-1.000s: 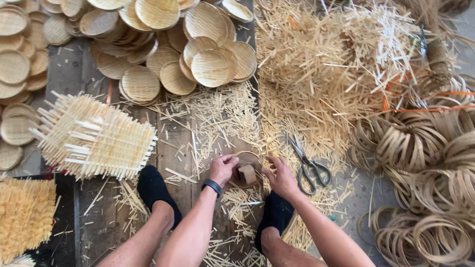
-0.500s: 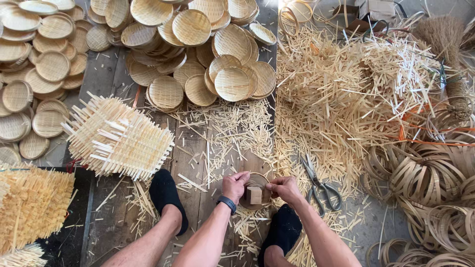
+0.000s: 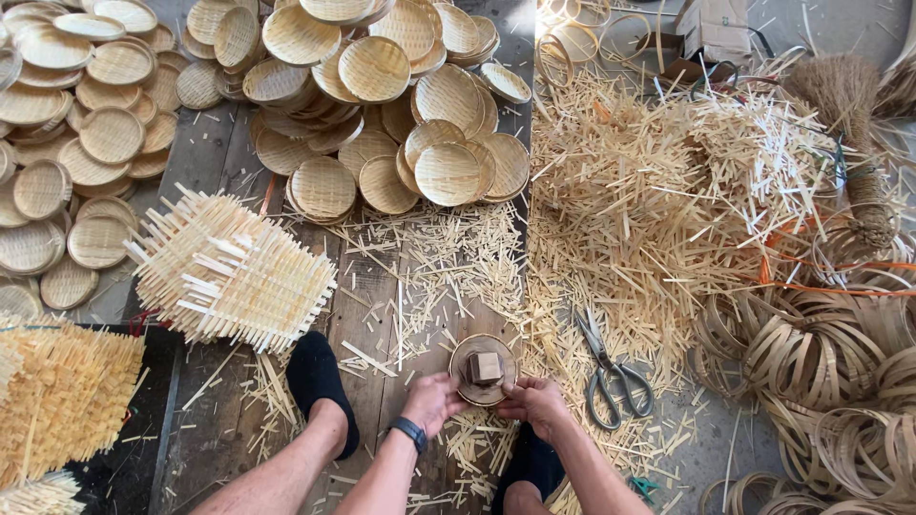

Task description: The person weaves bamboo strips through a pre-formed wooden frame to create a basket base, using shears to trim excess strips and pressing the weave tight by hand.

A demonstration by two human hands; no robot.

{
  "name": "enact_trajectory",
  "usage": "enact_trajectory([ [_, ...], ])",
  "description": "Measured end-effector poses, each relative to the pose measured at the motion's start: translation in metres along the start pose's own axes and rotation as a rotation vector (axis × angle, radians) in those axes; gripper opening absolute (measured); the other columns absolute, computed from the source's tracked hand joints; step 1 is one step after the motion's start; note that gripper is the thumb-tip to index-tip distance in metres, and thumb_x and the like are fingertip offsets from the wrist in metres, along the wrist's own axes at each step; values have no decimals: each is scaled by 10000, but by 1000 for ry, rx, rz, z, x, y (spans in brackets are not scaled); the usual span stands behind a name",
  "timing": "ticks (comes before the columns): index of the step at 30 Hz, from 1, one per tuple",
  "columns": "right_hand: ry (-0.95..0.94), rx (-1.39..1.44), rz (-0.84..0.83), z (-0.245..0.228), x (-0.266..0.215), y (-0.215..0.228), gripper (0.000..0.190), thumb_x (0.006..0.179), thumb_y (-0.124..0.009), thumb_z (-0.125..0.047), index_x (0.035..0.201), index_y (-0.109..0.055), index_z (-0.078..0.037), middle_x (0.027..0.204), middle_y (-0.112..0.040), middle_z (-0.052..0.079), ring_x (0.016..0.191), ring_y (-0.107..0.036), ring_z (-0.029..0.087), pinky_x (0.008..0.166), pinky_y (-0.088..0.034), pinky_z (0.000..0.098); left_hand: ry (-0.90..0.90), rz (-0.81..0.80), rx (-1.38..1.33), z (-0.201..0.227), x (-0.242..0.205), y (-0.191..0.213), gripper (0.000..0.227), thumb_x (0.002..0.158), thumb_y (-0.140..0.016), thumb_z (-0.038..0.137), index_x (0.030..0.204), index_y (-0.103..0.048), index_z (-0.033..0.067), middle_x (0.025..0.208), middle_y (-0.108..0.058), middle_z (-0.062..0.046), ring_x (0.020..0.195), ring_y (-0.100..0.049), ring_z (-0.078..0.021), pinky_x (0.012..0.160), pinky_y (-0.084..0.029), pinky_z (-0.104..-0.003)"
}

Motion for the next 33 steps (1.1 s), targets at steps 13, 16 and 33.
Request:
enact_trajectory([
  [13, 28, -275, 203, -23, -28, -2, 383, 982, -641, -276, 1080, -694, 91, 865, -766, 216, 662, -754, 285, 569, -657, 377, -288, 297, 1012, 68, -54, -33, 291, 1014, -640, 193, 1029, -792, -56, 881, -741, -317, 720, -722, -413, 633, -530, -533],
  [16, 51, -133, 90, -36, -57, -18, 504, 960, -523, -417, 1188, -604, 25, 887, -755, 202, 691, -778, 241, 587, -648, 377, -640, 61, 894, 97, -73, -64, 329, 957, -595, 199, 1223, -664, 18, 993, -771, -160, 773, -761, -209, 676, -642, -338],
  [33, 392, -949, 137, -61, -67, -54, 478, 807, -785, -383, 1008, -664, 33, 766, -744, 158, 645, -716, 245, 634, -595, 386, -815, 44, 1048, 105, -74, -117, 595, 1023, -452, 554, 1123, -762, 57, 852, -770, -193, 783, -775, -296, 687, -605, -387],
])
Point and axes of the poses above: each hand's wrist, its own x-axis towards the middle knuckle, its own y-axis out of the back of the hand, z = x × y, the point moved 9 cm from there along x, towards the middle knuckle
